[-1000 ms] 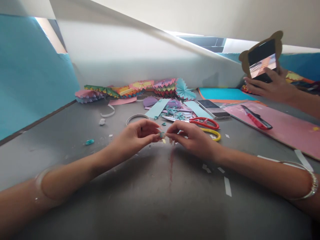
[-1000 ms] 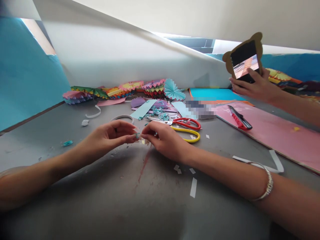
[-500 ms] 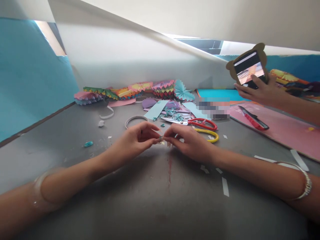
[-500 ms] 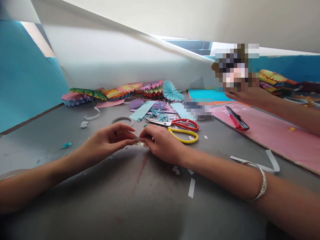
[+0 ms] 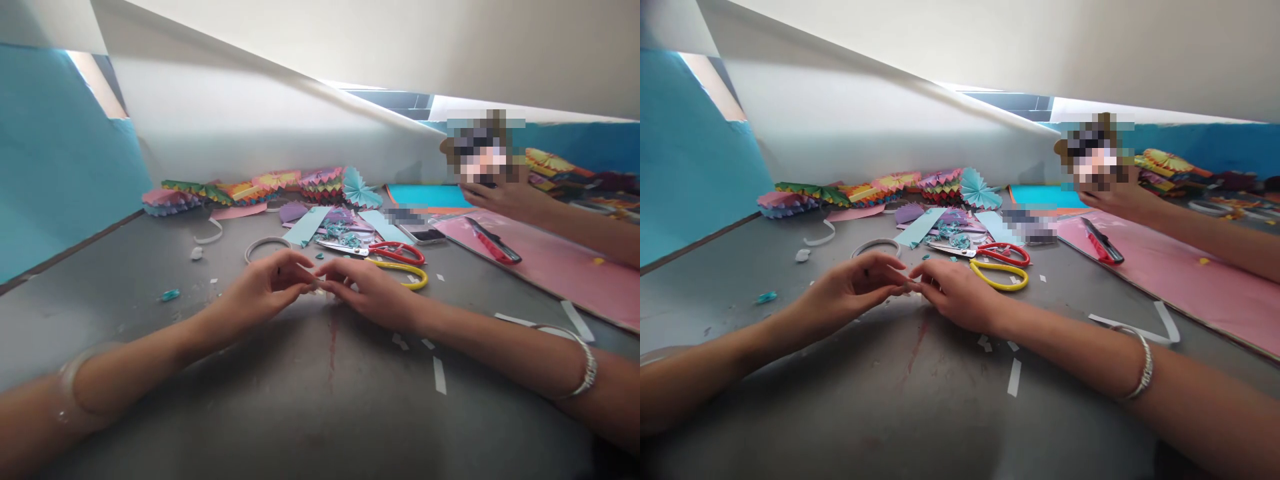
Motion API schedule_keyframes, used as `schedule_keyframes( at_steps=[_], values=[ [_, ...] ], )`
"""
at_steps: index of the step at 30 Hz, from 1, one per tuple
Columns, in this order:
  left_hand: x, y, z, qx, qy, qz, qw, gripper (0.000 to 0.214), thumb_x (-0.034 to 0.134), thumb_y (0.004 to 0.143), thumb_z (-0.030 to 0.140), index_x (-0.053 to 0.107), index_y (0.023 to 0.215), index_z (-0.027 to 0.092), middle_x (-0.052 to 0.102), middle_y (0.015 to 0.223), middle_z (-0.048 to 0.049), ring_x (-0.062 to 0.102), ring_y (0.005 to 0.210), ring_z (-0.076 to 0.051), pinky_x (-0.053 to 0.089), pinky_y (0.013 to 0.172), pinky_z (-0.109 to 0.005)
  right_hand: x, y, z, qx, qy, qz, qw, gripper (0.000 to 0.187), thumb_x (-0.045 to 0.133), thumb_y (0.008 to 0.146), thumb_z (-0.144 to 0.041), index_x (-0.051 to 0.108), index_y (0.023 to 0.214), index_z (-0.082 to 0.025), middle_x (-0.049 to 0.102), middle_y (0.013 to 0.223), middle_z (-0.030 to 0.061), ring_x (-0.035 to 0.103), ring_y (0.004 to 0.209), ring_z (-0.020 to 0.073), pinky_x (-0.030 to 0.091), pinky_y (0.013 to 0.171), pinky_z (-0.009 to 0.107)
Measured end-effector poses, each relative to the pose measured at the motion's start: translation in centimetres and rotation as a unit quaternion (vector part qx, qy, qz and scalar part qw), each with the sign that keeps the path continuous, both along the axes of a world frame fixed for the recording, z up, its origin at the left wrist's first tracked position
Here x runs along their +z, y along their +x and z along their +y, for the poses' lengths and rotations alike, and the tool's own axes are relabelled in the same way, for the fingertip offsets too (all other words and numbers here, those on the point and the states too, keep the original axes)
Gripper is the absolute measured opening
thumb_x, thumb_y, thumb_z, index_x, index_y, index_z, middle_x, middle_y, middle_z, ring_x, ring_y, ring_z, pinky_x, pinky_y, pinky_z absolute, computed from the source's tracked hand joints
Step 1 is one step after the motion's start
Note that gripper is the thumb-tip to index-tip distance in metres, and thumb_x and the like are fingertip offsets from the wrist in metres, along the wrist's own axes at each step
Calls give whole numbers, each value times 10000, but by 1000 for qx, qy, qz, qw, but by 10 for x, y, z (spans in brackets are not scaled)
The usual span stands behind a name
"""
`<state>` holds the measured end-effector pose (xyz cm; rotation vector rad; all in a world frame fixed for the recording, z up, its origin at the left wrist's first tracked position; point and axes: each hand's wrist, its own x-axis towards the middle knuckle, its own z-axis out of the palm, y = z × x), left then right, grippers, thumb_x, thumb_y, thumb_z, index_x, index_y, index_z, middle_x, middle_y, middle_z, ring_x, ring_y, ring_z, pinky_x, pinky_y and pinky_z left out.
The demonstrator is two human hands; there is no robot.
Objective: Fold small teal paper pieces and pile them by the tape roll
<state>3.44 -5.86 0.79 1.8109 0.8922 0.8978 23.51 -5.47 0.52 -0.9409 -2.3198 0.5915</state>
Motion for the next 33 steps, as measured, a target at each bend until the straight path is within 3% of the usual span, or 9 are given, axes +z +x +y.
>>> schedule_keyframes(
  at_steps=[8, 13, 15, 18, 20, 22, 26, 29, 33],
  values=[
    [3, 3, 3, 25, -97, -46, 994, 209, 664, 755, 220, 537, 916, 182, 713, 838, -2, 678, 855, -165, 516, 831, -309, -5, 5, 7, 37, 106, 2, 994, 212, 474, 883, -161, 629, 1026, -138, 651, 856, 38, 572, 760, 106, 427, 702, 231],
    [6, 6, 3, 39, -153, -76, 985, 387, 676, 747, 222, 463, 1068, 186, 693, 968, -50, 657, 944, -194, 490, 888, -359, -7, 6, 7, -2, 206, -35, 978, 263, 423, 902, -186, 623, 1069, -149, 626, 864, 63, 552, 750, 130, 416, 662, 255],
    [9, 3, 5, 47, -124, -65, 989, 403, 648, 766, 228, 438, 1105, 176, 650, 1082, -91, 627, 1013, -204, 476, 911, -364, -8, 6, 6, -18, 236, -49, 970, 273, 400, 913, -202, 626, 1055, -143, 613, 833, 60, 537, 722, 127, 407, 649, 255],
    [16, -10, 15, 90, 17, 2, 996, 355, 596, 777, 224, 447, 1089, 143, 600, 1137, -133, 601, 1041, -223, 474, 901, -377, -10, 6, 5, -14, 279, -125, 952, 289, 367, 918, -190, 636, 1014, -141, 589, 808, 65, 514, 709, 136, 393, 631, 264],
    [20, -23, 24, 148, 143, 90, 974, 306, 540, 792, 232, 478, 1074, 131, 588, 1131, -136, 578, 1055, -232, 455, 911, -393, -12, 6, 5, 24, 306, -202, 930, 298, 365, 897, -140, 638, 1016, -143, 581, 845, 84, 506, 748, 160, 386, 633, 280],
    [22, -36, 35, 173, 223, 227, 932, 257, 490, 808, 260, 543, 1025, 133, 607, 1096, -124, 571, 1035, -246, 417, 934, -417, -13, 6, 4, 61, 314, -254, 913, 304, 375, 878, -133, 628, 1046, -138, 572, 893, 103, 500, 780, 181, 387, 643, 298],
    [16, -54, 51, 90, 242, 401, 879, 311, 507, 787, 385, 605, 990, 171, 664, 951, -87, 607, 879, -247, 446, 809, -366, -12, 5, 0, 54, 266, -245, 931, 323, 381, 888, -211, 578, 1130, -125, 556, 946, 111, 509, 788, 182, 405, 663, 310],
    [9, -57, 55, 20, 244, 444, 862, 300, 493, 792, 360, 621, 981, 166, 636, 970, -98, 597, 849, -224, 446, 760, -321, -12, 5, -1, 39, 232, -226, 945, 330, 388, 876, -173, 563, 1152, -127, 553, 978, 115, 520, 801, 176, 413, 670, 306],
    [8, -54, 56, 20, 247, 439, 863, 278, 489, 773, 307, 635, 958, 158, 600, 888, -80, 574, 767, -195, 436, 699, -293, -15, 6, 0, 43, 220, -213, 951, 333, 394, 873, -158, 559, 1163, -140, 551, 990, 113, 527, 816, 175, 424, 682, 307]
  ],
)
